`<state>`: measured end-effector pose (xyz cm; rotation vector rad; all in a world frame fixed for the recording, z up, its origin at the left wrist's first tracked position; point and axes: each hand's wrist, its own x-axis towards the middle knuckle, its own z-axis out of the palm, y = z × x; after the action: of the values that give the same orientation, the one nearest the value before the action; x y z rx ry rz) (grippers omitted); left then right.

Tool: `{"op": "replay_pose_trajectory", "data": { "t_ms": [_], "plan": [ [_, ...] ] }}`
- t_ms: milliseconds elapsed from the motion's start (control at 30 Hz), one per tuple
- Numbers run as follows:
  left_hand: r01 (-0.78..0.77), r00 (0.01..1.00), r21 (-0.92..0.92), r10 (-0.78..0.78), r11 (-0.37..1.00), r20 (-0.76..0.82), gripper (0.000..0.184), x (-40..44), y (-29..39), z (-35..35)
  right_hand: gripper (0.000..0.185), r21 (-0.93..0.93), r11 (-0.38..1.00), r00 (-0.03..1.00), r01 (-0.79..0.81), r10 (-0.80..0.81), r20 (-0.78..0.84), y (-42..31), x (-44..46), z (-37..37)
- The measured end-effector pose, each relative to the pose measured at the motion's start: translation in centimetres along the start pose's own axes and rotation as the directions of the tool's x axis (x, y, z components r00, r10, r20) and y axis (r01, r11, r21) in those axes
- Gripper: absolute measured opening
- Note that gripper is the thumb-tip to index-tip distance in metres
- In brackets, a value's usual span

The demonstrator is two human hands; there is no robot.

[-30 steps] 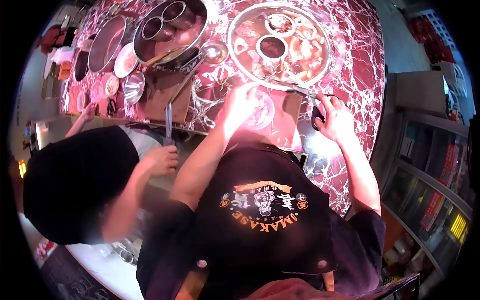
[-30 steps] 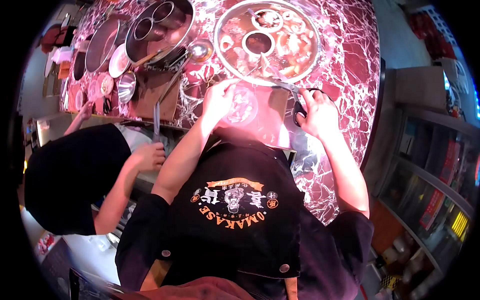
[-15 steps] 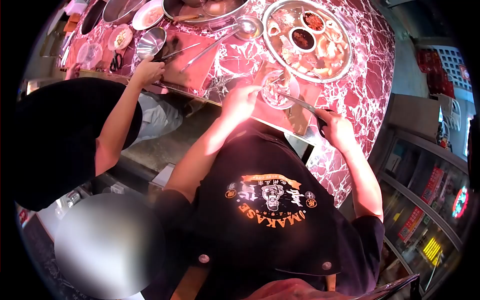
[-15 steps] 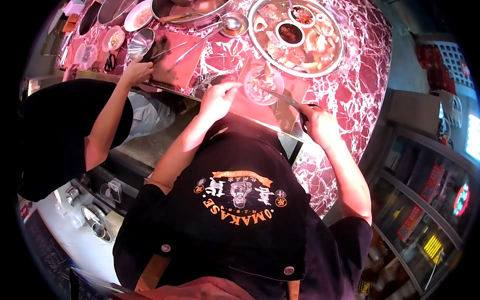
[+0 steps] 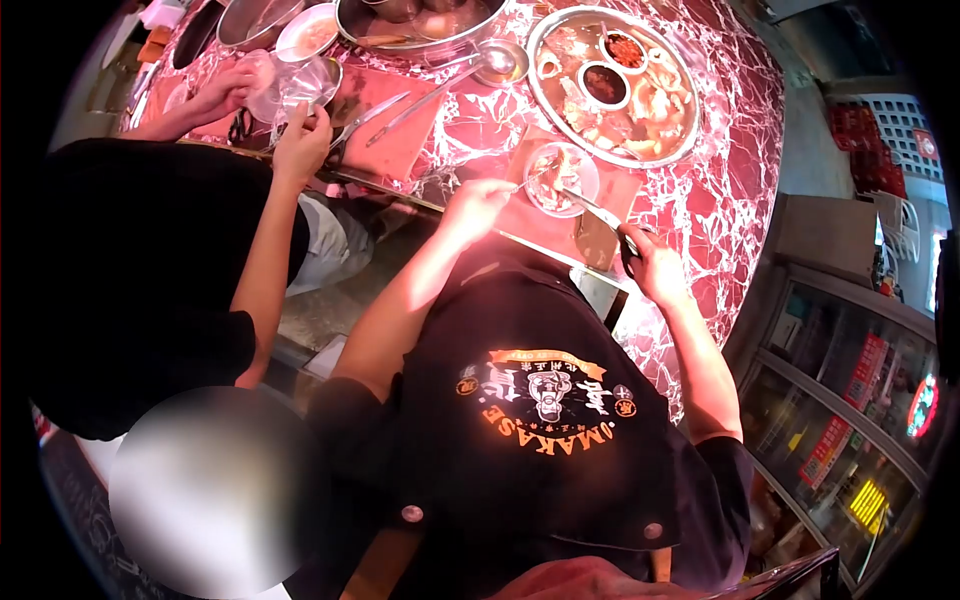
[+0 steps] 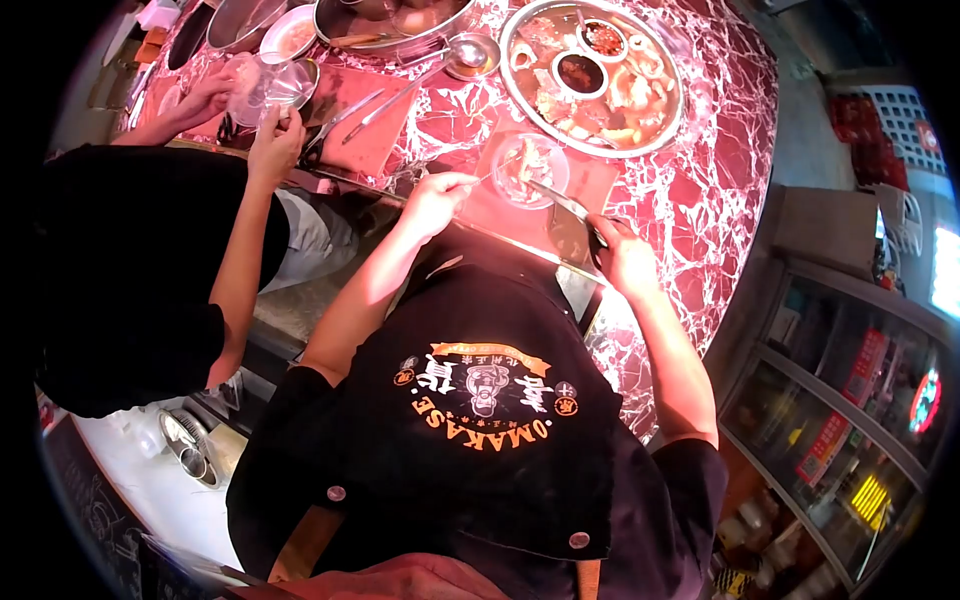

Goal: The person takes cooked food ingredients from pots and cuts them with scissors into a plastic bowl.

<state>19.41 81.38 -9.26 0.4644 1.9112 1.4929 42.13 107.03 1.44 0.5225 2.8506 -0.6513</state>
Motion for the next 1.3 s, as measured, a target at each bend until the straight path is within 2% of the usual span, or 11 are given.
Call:
{"op": "replay_pose_trajectory", "data": {
  "t_ms": [167, 300, 433, 533, 567, 600, 733, 800, 1000, 1167, 1300],
  "plan": [
    [0.038, 0.999, -0.04, -0.039, 0.998, -0.03, 0.026, -0.8, 0.1, 0.2, 0.056, -0.062, 0.992, 0.992, -0.109, 0.113, 0.056, 0.4, -2.3, -2.5],
    [0.03, 1.0, 0.005, -0.03, 1.0, -0.01, 0.026, -1.2, 0.8, 0.3, 0.066, -0.173, 0.983, 0.997, -0.061, 0.068, 0.034, -3.2, -0.8, -3.3],
    [-0.037, 0.999, 0.136, 0.038, 0.99, -0.009, 0.026, -1.1, 0.8, 0.6, 0.051, -0.03, 0.999, 0.999, -0.028, 0.029, 0.029, -3.1, 0.9, -0.8],
    [-0.089, 0.995, 0.172, 0.095, 0.981, -0.025, 0.026, -1.0, 0.5, 0.6, 0.052, -0.052, 0.994, 0.989, -0.092, 0.097, 0.114, -1.5, -0.8, -1.7],
    [-0.081, 0.996, 0.173, 0.088, 0.982, -0.034, 0.026, -1.0, 0.3, 0.6, 0.05, -0.041, 0.997, 0.996, -0.065, 0.068, 0.054, -1.0, -1.5, -2.0],
    [-0.072, 0.996, 0.175, 0.08, 0.982, -0.043, 0.026, -1.0, 0.2, 0.7, 0.05, -0.1, 0.984, 0.984, -0.145, 0.154, 0.088, -0.7, -2.2, -2.4],
    [-0.057, 0.997, 0.186, 0.065, 0.981, -0.035, 0.026, -1.3, 0.5, 0.8, 0.06, -0.096, 0.975, 0.964, -0.201, 0.214, 0.156, -3.9, -1.8, -4.3],
    [-0.058, 0.998, 0.206, 0.064, 0.977, -0.024, 0.026, -1.2, 0.7, 1.2, 0.057, -0.051, 0.989, 0.989, -0.139, 0.141, 0.047, -4.6, -0.5, -2.6],
    [-0.083, 0.991, 0.349, 0.113, 0.933, -0.065, 0.025, -1.7, 1.8, 1.6, 0.055, 0.041, 0.991, 0.987, -0.126, 0.122, 0.107, -1.2, -1.1, -1.5],
    [-0.141, 0.982, 0.42, 0.181, 0.896, -0.057, 0.023, -2.0, 2.0, 2.0, 0.065, -0.075, 0.97, 0.962, -0.231, 0.239, 0.131, -3.9, -0.6, -3.3],
    [-0.187, 0.97, 0.494, 0.238, 0.849, -0.041, 0.021, -2.1, 2.2, 2.4, 0.049, -0.002, 0.974, 0.968, -0.228, 0.227, 0.108, -3.4, 1.3, -0.6]
  ]
}}
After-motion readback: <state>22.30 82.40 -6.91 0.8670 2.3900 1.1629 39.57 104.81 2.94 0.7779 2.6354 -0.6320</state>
